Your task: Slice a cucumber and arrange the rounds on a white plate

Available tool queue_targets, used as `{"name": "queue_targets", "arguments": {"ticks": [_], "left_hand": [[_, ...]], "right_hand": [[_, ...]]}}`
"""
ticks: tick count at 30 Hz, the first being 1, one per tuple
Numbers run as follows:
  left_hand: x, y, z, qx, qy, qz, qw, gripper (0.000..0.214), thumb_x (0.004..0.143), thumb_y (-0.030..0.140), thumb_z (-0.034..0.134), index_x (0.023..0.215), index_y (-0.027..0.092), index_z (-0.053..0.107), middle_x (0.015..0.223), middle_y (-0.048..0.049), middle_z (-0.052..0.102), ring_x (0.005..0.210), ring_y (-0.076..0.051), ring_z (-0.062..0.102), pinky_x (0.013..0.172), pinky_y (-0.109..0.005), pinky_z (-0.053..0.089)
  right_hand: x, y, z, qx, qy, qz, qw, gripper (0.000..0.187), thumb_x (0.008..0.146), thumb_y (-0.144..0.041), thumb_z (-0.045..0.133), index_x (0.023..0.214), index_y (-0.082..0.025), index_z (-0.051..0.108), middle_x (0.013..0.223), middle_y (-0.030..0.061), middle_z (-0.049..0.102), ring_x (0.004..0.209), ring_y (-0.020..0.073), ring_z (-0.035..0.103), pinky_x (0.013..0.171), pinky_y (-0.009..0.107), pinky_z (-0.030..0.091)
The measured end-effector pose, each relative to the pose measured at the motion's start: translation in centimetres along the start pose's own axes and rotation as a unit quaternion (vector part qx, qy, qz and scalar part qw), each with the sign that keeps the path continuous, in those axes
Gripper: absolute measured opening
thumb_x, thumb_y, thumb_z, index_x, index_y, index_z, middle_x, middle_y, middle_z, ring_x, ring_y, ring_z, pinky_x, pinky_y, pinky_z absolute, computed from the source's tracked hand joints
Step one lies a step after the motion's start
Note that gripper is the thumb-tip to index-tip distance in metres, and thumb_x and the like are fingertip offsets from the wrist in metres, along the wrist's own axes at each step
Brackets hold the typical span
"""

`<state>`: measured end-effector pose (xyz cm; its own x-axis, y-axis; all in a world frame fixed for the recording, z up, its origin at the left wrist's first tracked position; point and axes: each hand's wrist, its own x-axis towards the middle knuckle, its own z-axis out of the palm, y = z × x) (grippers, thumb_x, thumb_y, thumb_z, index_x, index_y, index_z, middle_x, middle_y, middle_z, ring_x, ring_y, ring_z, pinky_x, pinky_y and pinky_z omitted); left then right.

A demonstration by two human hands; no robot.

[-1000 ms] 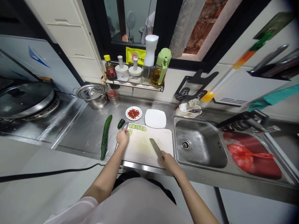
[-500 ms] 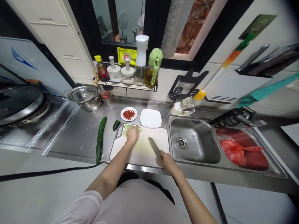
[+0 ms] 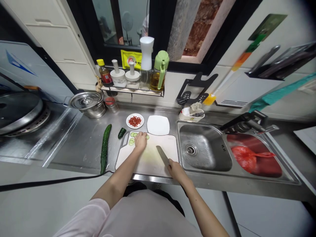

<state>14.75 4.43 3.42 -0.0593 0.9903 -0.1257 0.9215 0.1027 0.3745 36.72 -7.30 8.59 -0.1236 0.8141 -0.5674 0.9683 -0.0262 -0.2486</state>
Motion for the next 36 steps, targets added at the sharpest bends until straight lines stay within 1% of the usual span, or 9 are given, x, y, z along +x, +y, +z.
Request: {"name": "queue_targets", "arguments": {"ticks": [3,6,10,13,17,20,23,30,36], "left_hand": [[0.1,0.0,-0.4,-0.027,-0.008,-0.014,1.0,0.021,0.087,0.019,0.05,0.104,0.024,0.062,0.108,-0.0086,0.062,0.108,-0.024,0.053,0.093,-0.036,0.036],[-0.2,-0.5,-0.7,-0.079,-0.018,-0.056,0.995,0.021,0.087,0.017,0.048,0.099,0.024,0.064,0.1,-0.0049,0.068,0.101,-0.021,0.058,0.089,-0.033,0.039],[-1.2,-2.2,-1.0,-0.16,-0.048,-0.128,0.978,0.02,0.082,0.021,0.054,0.097,0.026,0.066,0.092,0.0006,0.071,0.09,-0.017,0.063,0.08,-0.027,0.043],[-2.2,-3.4,-1.0,-0.187,-0.063,-0.147,0.969,0.019,0.079,0.022,0.058,0.095,0.026,0.067,0.088,0.0024,0.072,0.086,-0.015,0.064,0.076,-0.025,0.043],[-3.6,-3.9,-1.0,-0.179,-0.075,-0.145,0.97,0.017,0.079,0.021,0.058,0.091,0.027,0.067,0.085,0.0033,0.072,0.087,-0.015,0.064,0.076,-0.025,0.042],[-4.3,-3.8,-0.9,-0.153,-0.083,-0.135,0.975,0.018,0.079,0.02,0.057,0.092,0.028,0.066,0.085,0.0033,0.072,0.09,-0.016,0.064,0.08,-0.027,0.041],[-4.8,-3.6,-0.8,-0.12,-0.08,-0.118,0.983,0.022,0.079,0.018,0.056,0.096,0.028,0.065,0.088,0.0025,0.072,0.093,-0.018,0.063,0.084,-0.031,0.039],[-5.1,-3.6,-0.9,-0.072,-0.065,-0.102,0.99,0.018,0.084,0.021,0.054,0.099,0.026,0.063,0.095,-0.0024,0.071,0.099,-0.021,0.061,0.087,-0.034,0.035],[-5.0,-3.4,-0.9,-0.043,-0.059,-0.104,0.992,0.018,0.086,0.023,0.05,0.099,0.026,0.064,0.101,-0.0037,0.071,0.103,-0.022,0.059,0.087,-0.036,0.034]], "right_hand": [[0.0,-0.1,-0.1,0.002,-0.001,-0.008,1.0,0.029,0.089,-0.016,0.038,0.113,-0.017,0.054,0.094,0.0074,0.067,0.086,0.0165,0.061,0.068,0.023,0.031],[0.1,-0.2,0.0,0.0,-0.001,-0.011,1.0,0.029,0.089,-0.016,0.038,0.113,-0.016,0.054,0.094,0.0087,0.067,0.087,0.0179,0.061,0.069,0.024,0.031],[0.2,-0.6,0.2,-0.014,-0.001,-0.018,1.0,0.027,0.089,-0.017,0.039,0.112,-0.016,0.053,0.094,0.0094,0.066,0.086,0.0181,0.061,0.068,0.025,0.031],[0.1,-1.2,0.4,-0.03,-0.008,-0.023,0.999,0.027,0.091,-0.019,0.038,0.112,-0.017,0.053,0.095,0.0096,0.066,0.085,0.0185,0.061,0.067,0.025,0.031],[-0.4,-2.2,0.2,-0.052,-0.016,-0.045,0.997,0.029,0.091,-0.019,0.035,0.115,-0.018,0.051,0.095,0.0098,0.065,0.086,0.0198,0.062,0.066,0.026,0.031],[-0.7,-3.1,0.1,-0.065,-0.027,-0.057,0.996,0.027,0.091,-0.018,0.035,0.112,-0.018,0.051,0.092,0.0096,0.066,0.083,0.0201,0.062,0.064,0.027,0.031],[-0.8,-3.8,0.3,-0.073,-0.024,-0.067,0.995,0.024,0.092,-0.018,0.034,0.11,-0.018,0.051,0.091,0.01,0.066,0.083,0.0204,0.063,0.063,0.027,0.031],[-0.7,-5.2,0.4,-0.09,-0.041,-0.078,0.992,0.022,0.092,-0.015,0.036,0.109,-0.018,0.049,0.096,0.0117,0.067,0.087,0.0209,0.064,0.065,0.027,0.034],[-0.8,-5.4,0.3,-0.093,-0.038,-0.081,0.992,0.025,0.092,-0.013,0.034,0.111,-0.017,0.049,0.095,0.0116,0.067,0.088,0.0211,0.064,0.066,0.028,0.035]]}}
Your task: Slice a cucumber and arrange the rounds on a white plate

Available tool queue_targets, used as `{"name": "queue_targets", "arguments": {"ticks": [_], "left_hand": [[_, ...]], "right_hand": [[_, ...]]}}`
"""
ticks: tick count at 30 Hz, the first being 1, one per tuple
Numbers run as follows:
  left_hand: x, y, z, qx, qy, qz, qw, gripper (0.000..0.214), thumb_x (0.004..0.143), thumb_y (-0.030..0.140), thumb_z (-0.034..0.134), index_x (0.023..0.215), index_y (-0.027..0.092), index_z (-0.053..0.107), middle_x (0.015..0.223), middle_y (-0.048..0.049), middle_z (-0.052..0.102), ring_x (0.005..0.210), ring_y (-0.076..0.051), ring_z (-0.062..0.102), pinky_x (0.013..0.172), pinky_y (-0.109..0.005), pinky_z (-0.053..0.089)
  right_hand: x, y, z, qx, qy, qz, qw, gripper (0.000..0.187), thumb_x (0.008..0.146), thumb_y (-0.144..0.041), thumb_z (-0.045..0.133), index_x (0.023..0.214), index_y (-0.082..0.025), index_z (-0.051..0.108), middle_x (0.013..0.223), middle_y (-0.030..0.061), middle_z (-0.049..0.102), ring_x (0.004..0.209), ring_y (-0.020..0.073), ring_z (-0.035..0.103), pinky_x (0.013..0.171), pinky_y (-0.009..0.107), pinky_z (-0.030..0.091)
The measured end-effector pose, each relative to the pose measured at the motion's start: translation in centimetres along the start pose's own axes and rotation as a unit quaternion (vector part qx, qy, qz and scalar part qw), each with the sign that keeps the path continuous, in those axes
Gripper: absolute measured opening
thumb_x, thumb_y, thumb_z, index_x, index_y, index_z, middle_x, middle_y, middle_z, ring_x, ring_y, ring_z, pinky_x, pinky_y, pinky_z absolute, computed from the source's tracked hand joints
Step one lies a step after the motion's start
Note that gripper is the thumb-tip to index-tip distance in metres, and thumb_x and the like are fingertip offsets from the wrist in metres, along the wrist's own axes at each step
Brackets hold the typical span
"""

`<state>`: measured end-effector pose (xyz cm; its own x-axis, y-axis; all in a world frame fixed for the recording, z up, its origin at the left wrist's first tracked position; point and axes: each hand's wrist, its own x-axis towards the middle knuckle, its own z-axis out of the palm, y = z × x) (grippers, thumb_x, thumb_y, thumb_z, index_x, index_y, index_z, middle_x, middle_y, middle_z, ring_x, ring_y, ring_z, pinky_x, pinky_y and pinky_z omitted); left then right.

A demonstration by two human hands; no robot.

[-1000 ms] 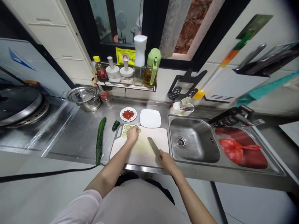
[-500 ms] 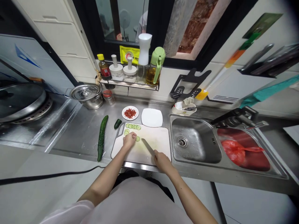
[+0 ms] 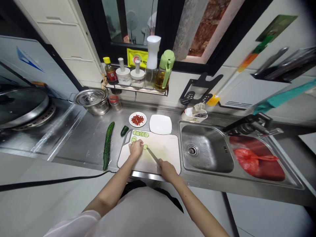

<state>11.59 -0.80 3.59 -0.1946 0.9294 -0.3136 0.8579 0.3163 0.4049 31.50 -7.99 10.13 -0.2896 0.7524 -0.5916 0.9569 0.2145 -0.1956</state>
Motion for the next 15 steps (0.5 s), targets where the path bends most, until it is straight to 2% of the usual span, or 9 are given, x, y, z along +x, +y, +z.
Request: {"name": "queue_targets", "arguments": {"ticks": [15], "left_hand": [[0.2,0.25,-0.15,0.011,0.004,-0.013,1.0,0.019,0.085,0.023,0.049,0.096,0.027,0.065,0.099,-0.0041,0.071,0.102,-0.024,0.058,0.086,-0.038,0.032]], "right_hand": [[0.85,0.08,0.68,-0.008,-0.005,-0.002,1.0,0.029,0.089,-0.009,0.034,0.112,-0.016,0.05,0.093,0.0123,0.068,0.088,0.022,0.065,0.067,0.028,0.037]]}}
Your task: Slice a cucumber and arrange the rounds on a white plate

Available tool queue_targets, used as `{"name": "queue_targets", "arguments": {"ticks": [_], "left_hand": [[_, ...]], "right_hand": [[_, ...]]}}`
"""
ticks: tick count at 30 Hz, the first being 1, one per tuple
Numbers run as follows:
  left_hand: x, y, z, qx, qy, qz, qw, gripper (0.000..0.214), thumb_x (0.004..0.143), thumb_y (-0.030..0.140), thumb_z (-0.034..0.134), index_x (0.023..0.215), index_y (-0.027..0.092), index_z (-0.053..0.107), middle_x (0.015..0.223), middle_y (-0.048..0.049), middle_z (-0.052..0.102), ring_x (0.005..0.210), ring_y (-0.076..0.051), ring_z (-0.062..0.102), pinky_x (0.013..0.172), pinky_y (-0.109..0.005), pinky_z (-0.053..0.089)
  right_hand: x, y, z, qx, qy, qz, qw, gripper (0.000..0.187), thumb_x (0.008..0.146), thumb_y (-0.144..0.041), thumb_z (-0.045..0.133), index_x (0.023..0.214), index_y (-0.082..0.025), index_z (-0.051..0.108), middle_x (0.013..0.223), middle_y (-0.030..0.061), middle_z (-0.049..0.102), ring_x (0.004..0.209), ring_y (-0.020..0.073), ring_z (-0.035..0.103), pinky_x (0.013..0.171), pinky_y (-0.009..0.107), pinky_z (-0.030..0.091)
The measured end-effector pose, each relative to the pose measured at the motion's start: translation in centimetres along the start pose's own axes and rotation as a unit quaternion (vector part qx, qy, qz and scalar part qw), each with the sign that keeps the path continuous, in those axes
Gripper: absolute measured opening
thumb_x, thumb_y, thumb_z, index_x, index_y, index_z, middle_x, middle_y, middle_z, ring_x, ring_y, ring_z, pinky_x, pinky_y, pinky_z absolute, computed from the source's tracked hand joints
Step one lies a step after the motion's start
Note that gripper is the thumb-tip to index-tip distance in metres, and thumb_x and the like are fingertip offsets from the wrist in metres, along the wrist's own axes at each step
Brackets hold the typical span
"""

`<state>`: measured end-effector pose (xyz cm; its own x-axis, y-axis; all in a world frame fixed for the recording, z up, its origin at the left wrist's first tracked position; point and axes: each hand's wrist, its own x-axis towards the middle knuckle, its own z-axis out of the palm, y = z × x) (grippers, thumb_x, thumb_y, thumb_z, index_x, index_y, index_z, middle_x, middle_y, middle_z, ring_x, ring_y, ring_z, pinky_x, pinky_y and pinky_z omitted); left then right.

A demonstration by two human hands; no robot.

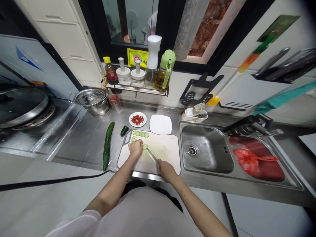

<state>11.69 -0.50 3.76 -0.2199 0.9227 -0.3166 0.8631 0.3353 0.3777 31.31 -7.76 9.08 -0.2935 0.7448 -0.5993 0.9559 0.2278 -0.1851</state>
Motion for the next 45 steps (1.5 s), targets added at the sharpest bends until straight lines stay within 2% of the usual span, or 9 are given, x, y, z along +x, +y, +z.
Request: {"name": "queue_targets", "arguments": {"ticks": [9,28,34,45], "left_hand": [[0.2,-0.1,0.2,0.0,0.005,-0.004,1.0,0.019,0.084,0.023,0.05,0.095,0.028,0.065,0.098,-0.0034,0.071,0.103,-0.024,0.058,0.086,-0.038,0.032],[0.4,0.3,-0.5,-0.007,-0.025,-0.017,1.0,0.015,0.084,0.027,0.053,0.094,0.028,0.064,0.098,-0.0033,0.071,0.106,-0.024,0.057,0.088,-0.037,0.03],[0.5,0.3,-0.4,-0.006,-0.021,-0.019,1.0,0.014,0.083,0.026,0.053,0.092,0.028,0.064,0.097,-0.0033,0.071,0.105,-0.024,0.057,0.088,-0.038,0.03],[0.1,0.4,-0.3,0.017,-0.005,-0.007,1.0,0.02,0.085,0.023,0.049,0.095,0.027,0.065,0.097,-0.0065,0.07,0.103,-0.025,0.058,0.087,-0.038,0.031]], "right_hand": [[0.9,-0.3,0.1,0.003,0.004,-0.002,1.0,0.028,0.09,-0.008,0.035,0.112,-0.014,0.049,0.095,0.0139,0.067,0.089,0.0218,0.065,0.067,0.028,0.038],[2.2,-1.3,-0.5,-0.018,0.009,0.002,1.0,0.034,0.088,-0.005,0.033,0.116,-0.013,0.05,0.098,0.0147,0.068,0.094,0.0225,0.066,0.071,0.028,0.042],[2.0,-1.5,-0.6,-0.017,0.013,0.005,1.0,0.035,0.087,-0.003,0.034,0.117,-0.013,0.05,0.099,0.0155,0.068,0.095,0.022,0.066,0.075,0.029,0.044],[0.3,-0.6,-0.2,-0.027,0.009,-0.002,1.0,0.035,0.086,-0.002,0.034,0.114,-0.013,0.05,0.096,0.0141,0.068,0.093,0.0221,0.066,0.07,0.028,0.041]]}}
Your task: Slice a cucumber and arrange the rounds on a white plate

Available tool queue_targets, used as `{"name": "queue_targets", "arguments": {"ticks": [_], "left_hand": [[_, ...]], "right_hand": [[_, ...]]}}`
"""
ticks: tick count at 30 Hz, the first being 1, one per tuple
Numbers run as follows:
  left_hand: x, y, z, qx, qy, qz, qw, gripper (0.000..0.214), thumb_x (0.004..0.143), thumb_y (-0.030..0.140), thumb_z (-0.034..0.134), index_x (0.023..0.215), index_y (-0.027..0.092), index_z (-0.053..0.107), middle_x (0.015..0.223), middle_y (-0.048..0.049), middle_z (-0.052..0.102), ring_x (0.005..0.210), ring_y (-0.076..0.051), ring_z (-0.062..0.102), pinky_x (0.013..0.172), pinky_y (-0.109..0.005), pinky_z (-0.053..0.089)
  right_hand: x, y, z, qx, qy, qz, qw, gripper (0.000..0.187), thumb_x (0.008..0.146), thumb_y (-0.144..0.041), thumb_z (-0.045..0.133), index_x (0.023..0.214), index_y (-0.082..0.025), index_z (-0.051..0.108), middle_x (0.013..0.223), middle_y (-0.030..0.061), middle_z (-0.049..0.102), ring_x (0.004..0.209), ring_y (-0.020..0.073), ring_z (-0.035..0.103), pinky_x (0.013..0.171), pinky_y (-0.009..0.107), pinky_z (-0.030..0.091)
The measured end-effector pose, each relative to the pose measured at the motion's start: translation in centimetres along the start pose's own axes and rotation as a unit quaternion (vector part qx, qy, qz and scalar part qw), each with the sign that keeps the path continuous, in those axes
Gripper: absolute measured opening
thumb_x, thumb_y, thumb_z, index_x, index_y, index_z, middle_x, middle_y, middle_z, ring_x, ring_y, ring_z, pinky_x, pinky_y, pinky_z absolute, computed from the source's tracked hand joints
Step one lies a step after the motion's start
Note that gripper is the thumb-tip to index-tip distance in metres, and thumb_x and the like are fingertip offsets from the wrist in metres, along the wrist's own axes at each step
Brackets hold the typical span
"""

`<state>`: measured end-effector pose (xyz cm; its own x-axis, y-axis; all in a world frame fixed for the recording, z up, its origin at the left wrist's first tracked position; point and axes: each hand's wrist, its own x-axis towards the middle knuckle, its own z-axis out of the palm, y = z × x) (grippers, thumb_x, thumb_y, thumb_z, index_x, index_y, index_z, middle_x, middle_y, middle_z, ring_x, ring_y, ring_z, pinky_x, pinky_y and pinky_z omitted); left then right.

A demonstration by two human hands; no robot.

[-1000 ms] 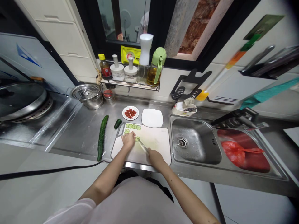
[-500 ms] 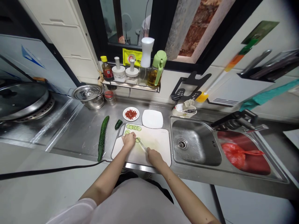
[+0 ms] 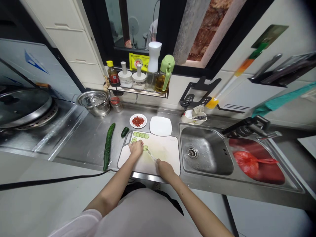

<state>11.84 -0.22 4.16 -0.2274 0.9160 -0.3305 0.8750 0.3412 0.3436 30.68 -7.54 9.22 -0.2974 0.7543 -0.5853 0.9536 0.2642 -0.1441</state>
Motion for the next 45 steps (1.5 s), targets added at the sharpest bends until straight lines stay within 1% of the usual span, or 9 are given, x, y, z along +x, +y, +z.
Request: {"name": "queue_targets", "arguments": {"ticks": [3,9,13,21,27,31,35,41,45], "left_hand": [[-0.3,0.1,0.2,0.004,0.01,0.01,1.0,0.021,0.086,0.023,0.047,0.096,0.026,0.066,0.098,-0.0069,0.07,0.102,-0.024,0.058,0.087,-0.038,0.03],[-1.1,0.3,0.3,0.004,-0.005,0.038,0.999,0.018,0.084,0.027,0.053,0.098,0.024,0.064,0.109,-0.0074,0.067,0.108,-0.025,0.055,0.089,-0.038,0.029],[-1.5,0.6,0.1,0.002,0.001,0.04,0.999,0.015,0.084,0.025,0.053,0.096,0.023,0.063,0.111,-0.0076,0.065,0.108,-0.024,0.054,0.089,-0.037,0.029],[-1.9,0.8,0.1,-0.019,0.005,0.028,0.999,0.019,0.084,0.014,0.046,0.09,0.023,0.062,0.095,-0.0038,0.07,0.099,-0.022,0.057,0.085,-0.035,0.029],[-2.1,-1.1,-0.2,-0.071,0.041,-0.014,0.997,0.017,0.085,0.02,0.048,0.09,0.026,0.062,0.091,-0.0008,0.071,0.095,-0.02,0.061,0.084,-0.034,0.031],[-1.7,-2.9,-1.0,-0.091,0.072,-0.051,0.992,0.017,0.086,0.023,0.049,0.092,0.028,0.063,0.092,0.0002,0.071,0.097,-0.021,0.061,0.086,-0.034,0.032],[-1.1,-4.3,-1.8,-0.095,0.077,-0.087,0.989,0.02,0.086,0.024,0.048,0.097,0.028,0.064,0.095,0.0002,0.071,0.097,-0.021,0.062,0.089,-0.036,0.033],[-0.5,-5.0,-2.0,-0.072,0.086,-0.1,0.989,0.022,0.088,0.022,0.046,0.095,0.028,0.066,0.094,-0.0024,0.072,0.097,-0.023,0.062,0.089,-0.038,0.032],[-0.5,-5.1,-1.7,-0.049,0.08,-0.096,0.991,0.024,0.088,0.022,0.045,0.095,0.028,0.067,0.1,-0.0043,0.071,0.099,-0.024,0.06,0.088,-0.039,0.032]], "right_hand": [[-0.3,0.3,0.4,0.0,0.005,0.0,1.0,0.033,0.087,-0.004,0.034,0.113,-0.013,0.05,0.097,0.0142,0.068,0.092,0.0225,0.066,0.069,0.028,0.04],[-1.2,1.2,1.5,0.011,0.0,0.017,1.0,0.032,0.086,-0.005,0.036,0.112,-0.015,0.05,0.094,0.0129,0.069,0.091,0.0219,0.065,0.069,0.028,0.038],[-2.1,2.0,1.8,0.026,-0.004,0.019,0.999,0.03,0.088,-0.009,0.037,0.113,-0.016,0.051,0.095,0.013,0.068,0.09,0.0221,0.065,0.068,0.028,0.036],[-2.6,3.2,1.5,0.068,-0.007,0.03,0.997,0.025,0.091,-0.016,0.036,0.11,-0.016,0.053,0.096,0.0099,0.066,0.088,0.0189,0.063,0.066,0.025,0.032],[-1.9,4.4,1.3,0.073,0.016,0.049,0.996,0.024,0.09,-0.016,0.037,0.109,-0.016,0.052,0.095,0.009,0.066,0.086,0.0173,0.061,0.065,0.024,0.03],[-1.5,4.9,1.1,0.075,0.03,0.062,0.995,0.024,0.091,-0.017,0.037,0.109,-0.018,0.052,0.095,0.0077,0.066,0.086,0.0168,0.061,0.065,0.023,0.03],[-1.1,5.1,1.2,0.069,0.038,0.071,0.994,0.025,0.09,-0.017,0.035,0.108,-0.018,0.053,0.093,0.0079,0.067,0.084,0.0169,0.062,0.065,0.023,0.03],[-0.9,5.1,1.2,0.069,0.041,0.076,0.994,0.028,0.089,-0.016,0.035,0.108,-0.017,0.055,0.093,0.0091,0.068,0.085,0.0182,0.063,0.065,0.024,0.031],[-0.8,5.2,1.2,0.07,0.039,0.075,0.994,0.03,0.089,-0.017,0.035,0.111,-0.016,0.055,0.094,0.0093,0.068,0.086,0.0187,0.063,0.066,0.025,0.032]]}}
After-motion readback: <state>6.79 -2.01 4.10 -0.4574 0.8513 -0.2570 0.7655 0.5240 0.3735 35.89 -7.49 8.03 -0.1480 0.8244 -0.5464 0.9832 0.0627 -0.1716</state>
